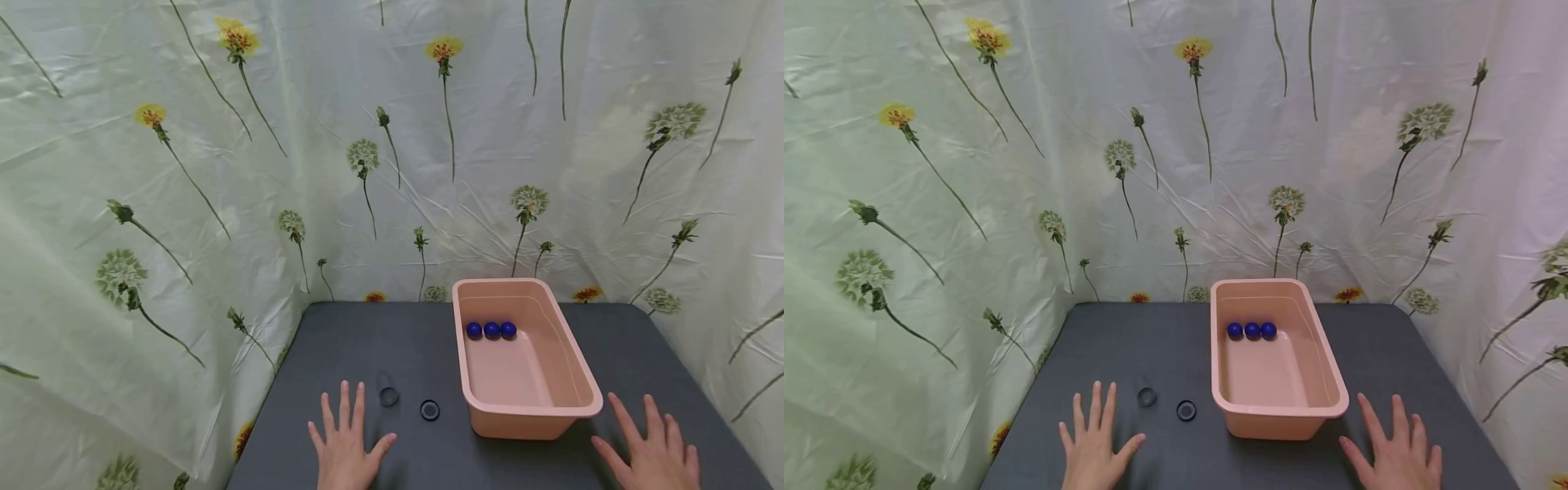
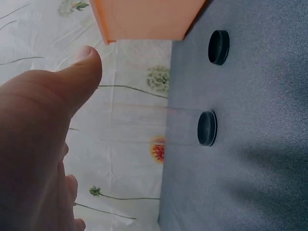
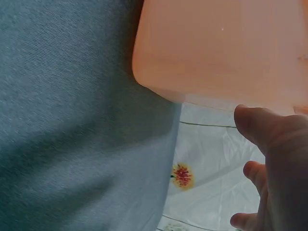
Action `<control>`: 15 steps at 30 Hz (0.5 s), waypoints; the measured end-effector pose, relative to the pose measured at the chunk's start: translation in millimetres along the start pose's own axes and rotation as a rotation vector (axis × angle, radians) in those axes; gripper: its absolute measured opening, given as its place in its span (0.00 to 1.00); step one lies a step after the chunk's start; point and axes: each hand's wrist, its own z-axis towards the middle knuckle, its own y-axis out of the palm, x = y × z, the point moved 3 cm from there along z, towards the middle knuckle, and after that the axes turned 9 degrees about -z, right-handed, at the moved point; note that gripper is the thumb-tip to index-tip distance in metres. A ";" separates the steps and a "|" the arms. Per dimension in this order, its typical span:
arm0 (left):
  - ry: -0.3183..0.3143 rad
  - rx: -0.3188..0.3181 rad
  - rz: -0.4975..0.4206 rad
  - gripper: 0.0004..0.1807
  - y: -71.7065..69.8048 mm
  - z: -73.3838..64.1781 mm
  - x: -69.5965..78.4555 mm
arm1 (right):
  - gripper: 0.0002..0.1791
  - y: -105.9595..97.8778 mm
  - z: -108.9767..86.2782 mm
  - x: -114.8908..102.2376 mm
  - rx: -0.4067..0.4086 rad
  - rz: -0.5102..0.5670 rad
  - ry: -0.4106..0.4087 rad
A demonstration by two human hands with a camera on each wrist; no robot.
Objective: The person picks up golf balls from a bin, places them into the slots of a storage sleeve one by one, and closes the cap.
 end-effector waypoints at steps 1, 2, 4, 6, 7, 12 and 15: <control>-0.001 0.000 -0.001 0.59 -0.4 0.2 -0.5 | 0.55 -1.7 -0.1 -0.3 0.029 0.003 -0.010; -0.005 0.000 -0.006 0.59 -0.7 0.6 -1.1 | 0.54 -3.9 0.0 -0.6 0.058 0.004 -0.019; -0.014 -0.003 -0.020 0.59 -1.5 1.3 -2.7 | 0.53 -10.8 1.4 -1.6 0.120 0.000 -0.042; -0.021 -0.009 -0.032 0.59 -2.1 2.2 -4.1 | 0.53 -18.6 3.7 -2.2 0.154 0.004 -0.064; -0.022 -0.011 -0.039 0.59 -2.5 2.7 -4.3 | 0.53 -22.8 5.2 -2.3 0.171 0.004 -0.079; -0.027 -0.023 -0.080 0.58 -2.9 6.1 -5.5 | 0.53 -51.0 15.5 -1.8 0.250 0.018 -0.169; -0.025 -0.022 -0.110 0.59 -3.9 9.4 -6.7 | 0.54 -68.9 24.7 -2.5 0.293 -0.008 -0.216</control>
